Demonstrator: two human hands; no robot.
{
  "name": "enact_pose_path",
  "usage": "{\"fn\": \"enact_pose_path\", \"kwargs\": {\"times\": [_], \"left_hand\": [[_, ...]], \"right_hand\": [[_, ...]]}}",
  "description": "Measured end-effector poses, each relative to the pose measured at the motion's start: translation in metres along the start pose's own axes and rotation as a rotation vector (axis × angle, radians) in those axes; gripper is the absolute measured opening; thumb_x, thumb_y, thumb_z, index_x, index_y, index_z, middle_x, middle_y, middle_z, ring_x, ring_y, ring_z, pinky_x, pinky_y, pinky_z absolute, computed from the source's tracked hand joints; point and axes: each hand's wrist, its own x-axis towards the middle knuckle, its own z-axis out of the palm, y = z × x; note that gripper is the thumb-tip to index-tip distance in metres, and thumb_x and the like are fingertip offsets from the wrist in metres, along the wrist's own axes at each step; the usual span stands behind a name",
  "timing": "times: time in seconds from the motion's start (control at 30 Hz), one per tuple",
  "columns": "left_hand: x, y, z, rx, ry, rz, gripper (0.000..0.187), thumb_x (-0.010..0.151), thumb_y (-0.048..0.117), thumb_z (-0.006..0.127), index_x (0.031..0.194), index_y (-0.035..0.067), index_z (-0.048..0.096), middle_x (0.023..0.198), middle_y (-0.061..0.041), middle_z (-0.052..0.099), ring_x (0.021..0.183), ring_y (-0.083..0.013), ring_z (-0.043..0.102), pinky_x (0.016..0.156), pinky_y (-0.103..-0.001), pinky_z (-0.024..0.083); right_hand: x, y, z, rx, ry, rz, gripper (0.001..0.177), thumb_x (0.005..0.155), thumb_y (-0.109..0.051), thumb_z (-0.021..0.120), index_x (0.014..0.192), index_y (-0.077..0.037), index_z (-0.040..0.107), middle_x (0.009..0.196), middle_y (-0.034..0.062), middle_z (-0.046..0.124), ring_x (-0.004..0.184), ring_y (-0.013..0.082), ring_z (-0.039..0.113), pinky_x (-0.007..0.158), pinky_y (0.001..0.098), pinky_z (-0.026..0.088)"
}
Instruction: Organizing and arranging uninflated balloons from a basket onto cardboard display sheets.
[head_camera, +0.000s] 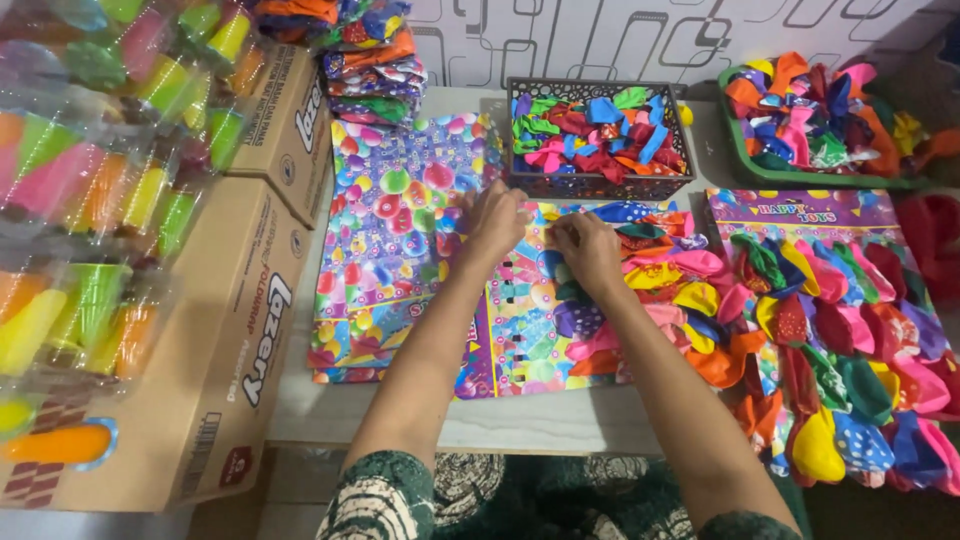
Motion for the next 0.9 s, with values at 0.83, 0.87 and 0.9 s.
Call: {"fn": "enact_pose_path", "kwargs": {"times": [0.83, 0.87, 0.9], "left_hand": [[-0.01, 0.018, -0.001, -0.204, 0.175, 0.118, 0.009, 0.097, 0.024, 0.062, 0.104, 0.029, 0.066, 0.1, 0.003, 0.072, 0.107, -0.0214, 0.068, 0.109, -0.055, 0.028], [-0.011, 0.019, -0.002, -0.218, 0.175, 0.112, 0.009, 0.098, 0.024, 0.062, 0.104, 0.029, 0.066, 0.1, 0.003, 0.071, 0.108, -0.0217, 0.068, 0.11, -0.056, 0.027], [-0.012, 0.02, -0.002, -0.231, 0.175, 0.107, 0.009, 0.098, 0.024, 0.062, 0.105, 0.029, 0.065, 0.101, 0.003, 0.071, 0.108, -0.022, 0.067, 0.11, -0.057, 0.026]], "right_hand": [[-0.005, -0.02, -0.003, -0.022, 0.235, -0.324, 0.007, 0.089, -0.023, 0.077, 0.092, -0.019, 0.073, 0.084, 0.0051, 0.061, 0.082, 0.0302, 0.069, 0.07, 0.041, 0.058], [-0.007, -0.019, -0.001, -0.023, 0.215, -0.253, 0.008, 0.089, -0.025, 0.077, 0.092, -0.019, 0.073, 0.084, 0.0041, 0.063, 0.082, 0.0294, 0.07, 0.07, 0.0405, 0.058], [-0.009, -0.019, 0.0, -0.024, 0.196, -0.183, 0.008, 0.09, -0.026, 0.077, 0.092, -0.019, 0.074, 0.084, 0.0031, 0.065, 0.082, 0.0286, 0.072, 0.071, 0.0399, 0.058]]}}
